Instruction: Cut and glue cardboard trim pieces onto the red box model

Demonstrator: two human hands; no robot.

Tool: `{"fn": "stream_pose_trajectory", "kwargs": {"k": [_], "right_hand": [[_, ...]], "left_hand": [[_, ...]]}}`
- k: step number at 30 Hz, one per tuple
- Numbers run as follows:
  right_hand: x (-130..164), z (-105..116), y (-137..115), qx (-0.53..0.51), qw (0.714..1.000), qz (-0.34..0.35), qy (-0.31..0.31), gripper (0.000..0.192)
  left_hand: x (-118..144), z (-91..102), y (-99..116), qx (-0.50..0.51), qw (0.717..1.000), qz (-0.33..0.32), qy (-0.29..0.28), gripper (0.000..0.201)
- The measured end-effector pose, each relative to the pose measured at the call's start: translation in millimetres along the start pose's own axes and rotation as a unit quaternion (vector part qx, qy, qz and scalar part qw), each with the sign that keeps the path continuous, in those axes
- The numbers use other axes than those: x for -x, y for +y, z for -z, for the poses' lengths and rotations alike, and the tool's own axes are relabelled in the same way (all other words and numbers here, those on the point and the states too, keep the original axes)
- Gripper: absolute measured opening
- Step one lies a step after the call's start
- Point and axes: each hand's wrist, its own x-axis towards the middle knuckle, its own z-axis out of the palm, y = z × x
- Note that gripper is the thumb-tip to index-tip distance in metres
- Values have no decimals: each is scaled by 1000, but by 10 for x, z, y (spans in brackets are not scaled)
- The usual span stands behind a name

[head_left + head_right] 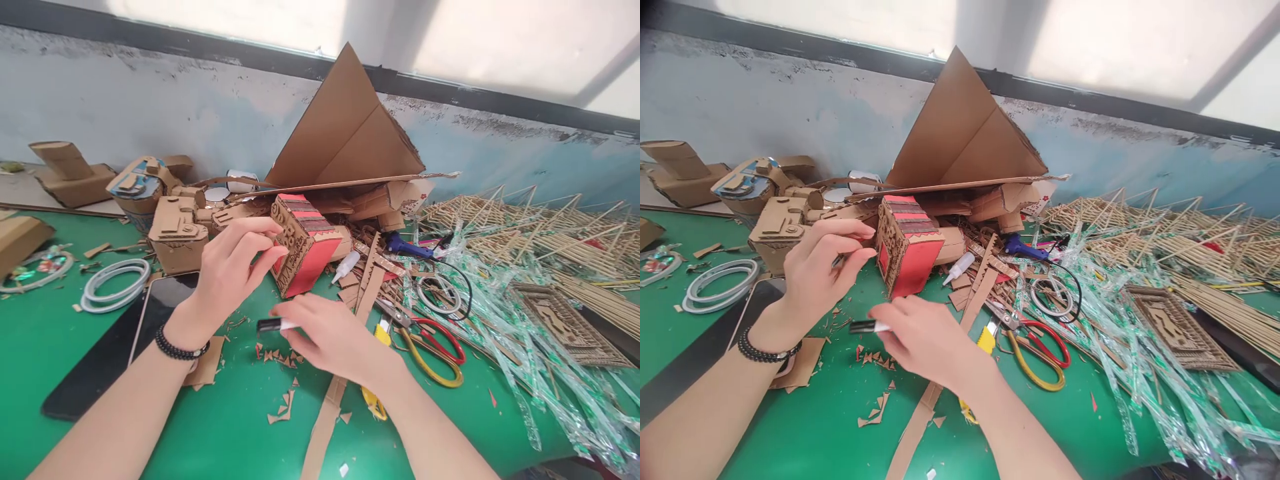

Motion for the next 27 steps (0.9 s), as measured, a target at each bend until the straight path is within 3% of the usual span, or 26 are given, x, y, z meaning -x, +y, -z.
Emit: {"fn": "stream_pose_trajectory", "kwargs": {"k": [4,9,11,13,15,17,20,23,27], "right_hand": [[-31,-147,-63,57,996,50,-37,28],[-38,-10,31,27,998,57,14,15],[3,157,169,11,997,-5,73,17],[72,324,350,27,979,-148,138,17],[149,436,524,132,932,-282,187,20],[207,468,644,235,883,-366,175,27],[234,409,698,294,854,-411,124,34],[215,322,687,315,850,-412,96,38],[205,258,736,332,850,-396,106,38]], "left_hand": [[12,-41,16,14,1000,3,-1,23],[26,-35,36,36,999,8,-3,26],[28,-30,46,48,999,18,-16,24],[26,-35,59,52,998,21,-28,18],[20,-46,77,49,998,15,-34,13],[13,-57,100,44,998,11,-36,12],[12,-62,129,40,998,11,-42,13],[28,-61,130,42,998,3,-50,14],[34,-60,124,38,998,3,-47,16]]}}
